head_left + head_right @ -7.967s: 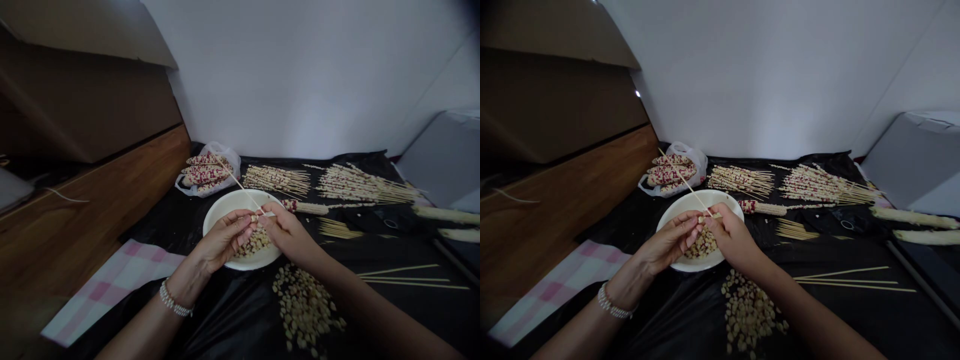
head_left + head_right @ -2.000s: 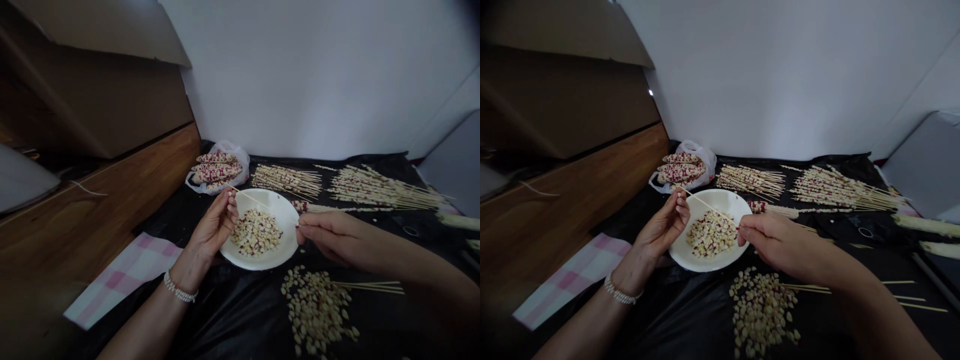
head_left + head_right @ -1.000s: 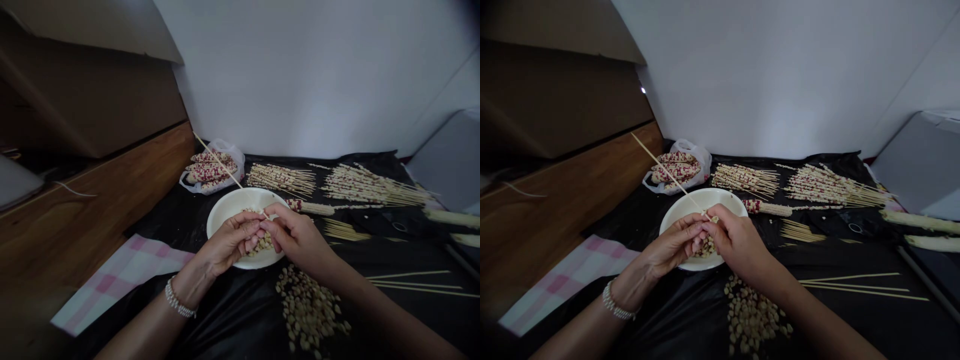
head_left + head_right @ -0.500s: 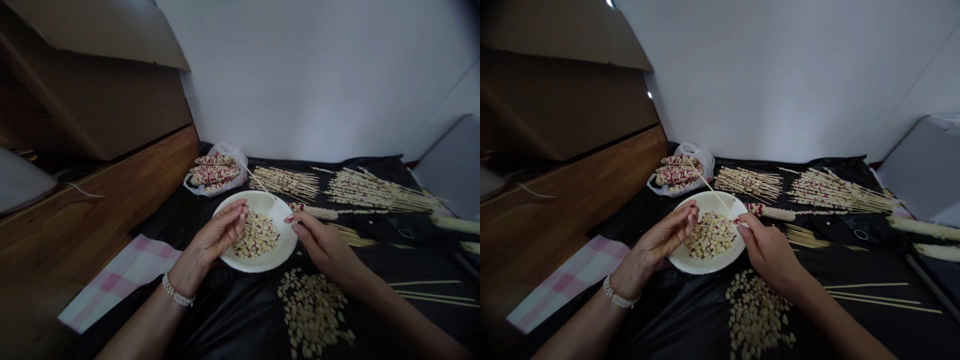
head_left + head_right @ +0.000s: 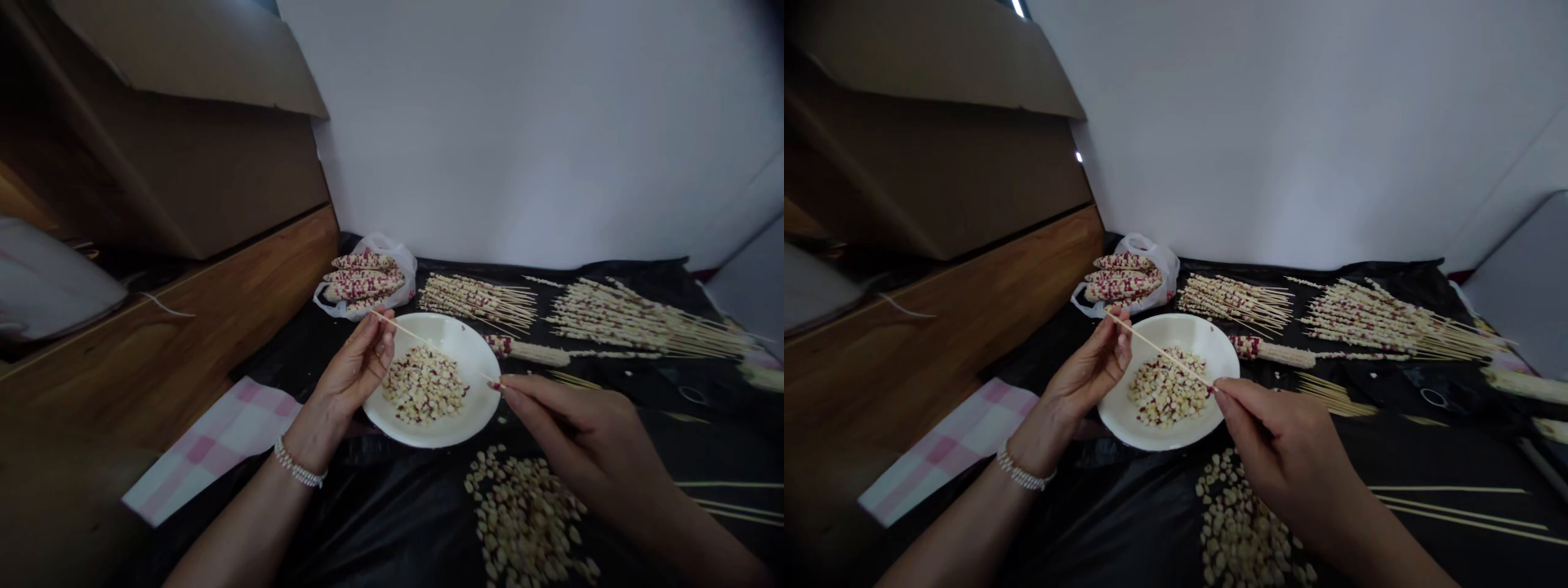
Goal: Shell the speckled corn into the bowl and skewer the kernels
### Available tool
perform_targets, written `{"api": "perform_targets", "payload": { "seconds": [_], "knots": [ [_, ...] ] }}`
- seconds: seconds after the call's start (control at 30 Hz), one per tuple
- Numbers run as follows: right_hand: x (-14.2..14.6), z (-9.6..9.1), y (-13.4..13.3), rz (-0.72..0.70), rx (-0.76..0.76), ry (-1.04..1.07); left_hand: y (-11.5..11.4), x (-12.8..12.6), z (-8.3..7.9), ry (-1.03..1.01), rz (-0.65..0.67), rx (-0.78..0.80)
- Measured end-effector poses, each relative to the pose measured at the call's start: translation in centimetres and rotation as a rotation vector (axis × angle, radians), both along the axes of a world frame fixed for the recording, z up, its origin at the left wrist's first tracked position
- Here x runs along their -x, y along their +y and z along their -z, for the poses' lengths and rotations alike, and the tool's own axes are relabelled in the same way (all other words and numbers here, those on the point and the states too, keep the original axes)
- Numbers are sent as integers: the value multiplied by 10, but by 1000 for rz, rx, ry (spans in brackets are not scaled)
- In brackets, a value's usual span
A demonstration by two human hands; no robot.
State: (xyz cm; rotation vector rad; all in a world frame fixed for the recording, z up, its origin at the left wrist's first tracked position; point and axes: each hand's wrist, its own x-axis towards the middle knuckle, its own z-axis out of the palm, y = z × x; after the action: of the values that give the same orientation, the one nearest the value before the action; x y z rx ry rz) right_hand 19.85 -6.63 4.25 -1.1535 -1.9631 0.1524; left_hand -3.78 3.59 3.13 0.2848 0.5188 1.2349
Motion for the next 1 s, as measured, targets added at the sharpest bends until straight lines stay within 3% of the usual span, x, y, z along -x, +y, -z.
{"api": "perform_targets", "payload": {
  "seconds": [0.2,1.0],
  "knots": [
    [2,-10,-6,24,-19,-33,4,7,2,-95,13,-6],
    [2,-16,-15,87,-17,-157,6,7,5,-33,-68,1]
  ]
}}
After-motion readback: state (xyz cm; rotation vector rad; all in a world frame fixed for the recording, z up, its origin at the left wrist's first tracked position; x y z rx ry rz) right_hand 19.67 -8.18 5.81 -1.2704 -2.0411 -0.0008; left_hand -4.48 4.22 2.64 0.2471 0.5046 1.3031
